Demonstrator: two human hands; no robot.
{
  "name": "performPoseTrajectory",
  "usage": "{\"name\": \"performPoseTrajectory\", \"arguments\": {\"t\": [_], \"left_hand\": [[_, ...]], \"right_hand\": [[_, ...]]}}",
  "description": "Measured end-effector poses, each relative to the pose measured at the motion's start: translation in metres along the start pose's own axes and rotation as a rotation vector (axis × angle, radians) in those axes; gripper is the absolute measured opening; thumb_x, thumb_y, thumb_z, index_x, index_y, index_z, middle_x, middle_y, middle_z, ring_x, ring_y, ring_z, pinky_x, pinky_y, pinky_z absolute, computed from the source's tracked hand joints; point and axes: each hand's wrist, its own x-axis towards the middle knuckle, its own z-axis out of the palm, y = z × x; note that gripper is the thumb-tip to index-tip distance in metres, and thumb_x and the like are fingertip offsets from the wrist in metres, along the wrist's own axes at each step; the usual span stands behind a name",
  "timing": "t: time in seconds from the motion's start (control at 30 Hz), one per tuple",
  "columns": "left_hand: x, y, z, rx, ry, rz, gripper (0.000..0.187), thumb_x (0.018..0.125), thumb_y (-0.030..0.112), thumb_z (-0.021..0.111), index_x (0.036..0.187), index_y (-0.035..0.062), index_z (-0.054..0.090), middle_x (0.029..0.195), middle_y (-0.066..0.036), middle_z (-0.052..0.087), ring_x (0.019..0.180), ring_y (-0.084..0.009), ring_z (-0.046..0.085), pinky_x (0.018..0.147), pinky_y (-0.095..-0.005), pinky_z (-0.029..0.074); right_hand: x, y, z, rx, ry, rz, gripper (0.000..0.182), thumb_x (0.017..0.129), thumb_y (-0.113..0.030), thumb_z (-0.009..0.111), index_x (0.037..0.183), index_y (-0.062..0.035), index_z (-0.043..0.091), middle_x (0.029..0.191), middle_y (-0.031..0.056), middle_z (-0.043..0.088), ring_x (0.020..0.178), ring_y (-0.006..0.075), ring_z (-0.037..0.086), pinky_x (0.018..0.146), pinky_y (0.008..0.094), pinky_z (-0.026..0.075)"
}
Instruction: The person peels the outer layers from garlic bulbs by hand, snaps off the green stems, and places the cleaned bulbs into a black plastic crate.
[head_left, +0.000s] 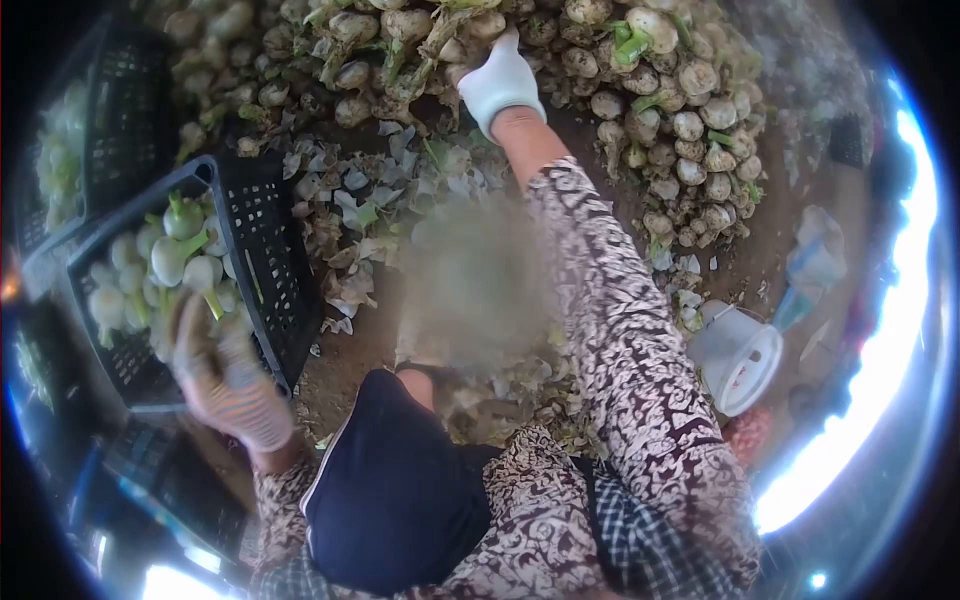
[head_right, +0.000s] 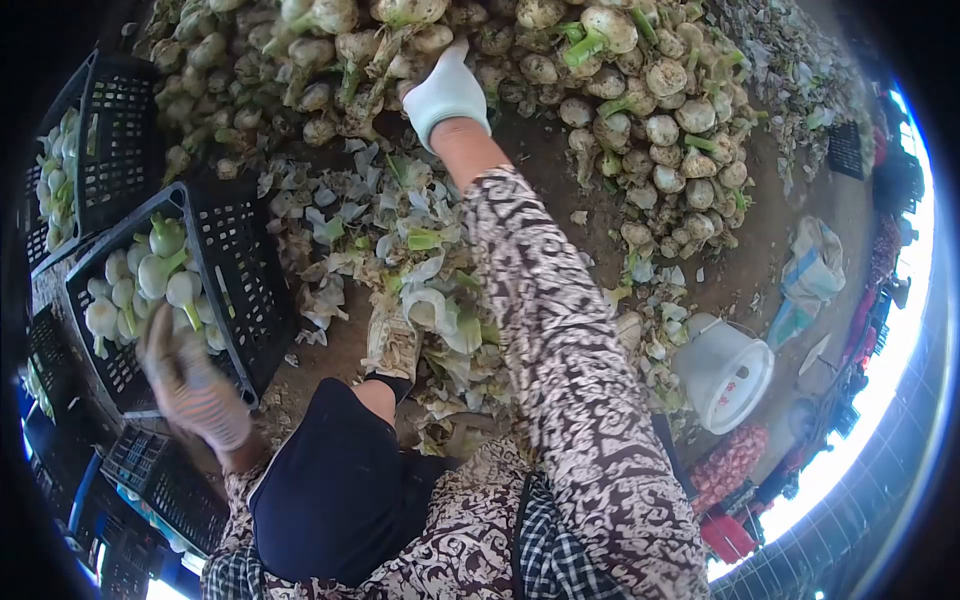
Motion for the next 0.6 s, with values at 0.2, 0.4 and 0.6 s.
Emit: {"name": "performPoseTrajectory", "arguments": {"t": [0.2, 0.4, 0.6], "left_hand": [[-0.017, 0.021, 0.071, -0.791, -0.610, -0.519, 0.071, 0.088, -0.001, 0.057, 0.153, 0.0012, 0.027, 0.137, -0.014, 0.050, 0.119, -0.0235, 0.055, 0.097, -0.0344, 0.049], [-0.023, 0.001, 0.100, -1.038, -0.925, -0.711, 0.100, 0.076, 0.006, 0.081, 0.154, 0.0063, 0.019, 0.137, -0.014, 0.048, 0.123, -0.0228, 0.053, 0.101, -0.0359, 0.049], [-0.037, 0.006, 0.093, -0.741, -0.742, -0.312, 0.089, 0.070, 0.012, 0.089, 0.139, 0.0011, 0.034, 0.135, -0.014, 0.052, 0.123, -0.0237, 0.055, 0.103, -0.0376, 0.049]], "right_hand": [[-0.059, 0.027, 0.002, 0.172, 0.122, -0.323, 0.029, 0.087, -0.016, 0.061, 0.111, 0.0001, 0.059, 0.097, 0.0261, 0.066, 0.093, 0.0422, 0.064, 0.082, 0.0442, 0.052], [-0.161, 0.026, -0.049, 0.438, -0.455, -0.544, 0.042, 0.083, -0.010, 0.067, 0.122, 0.0014, 0.062, 0.110, 0.0164, 0.068, 0.099, 0.0266, 0.067, 0.087, 0.0339, 0.054], [-0.182, 0.035, -0.048, 1.352, -0.618, 0.155, 0.064, 0.081, -0.024, 0.081, 0.131, 0.0047, 0.053, 0.114, 0.0111, 0.065, 0.099, 0.0175, 0.065, 0.087, 0.0282, 0.053]]}}
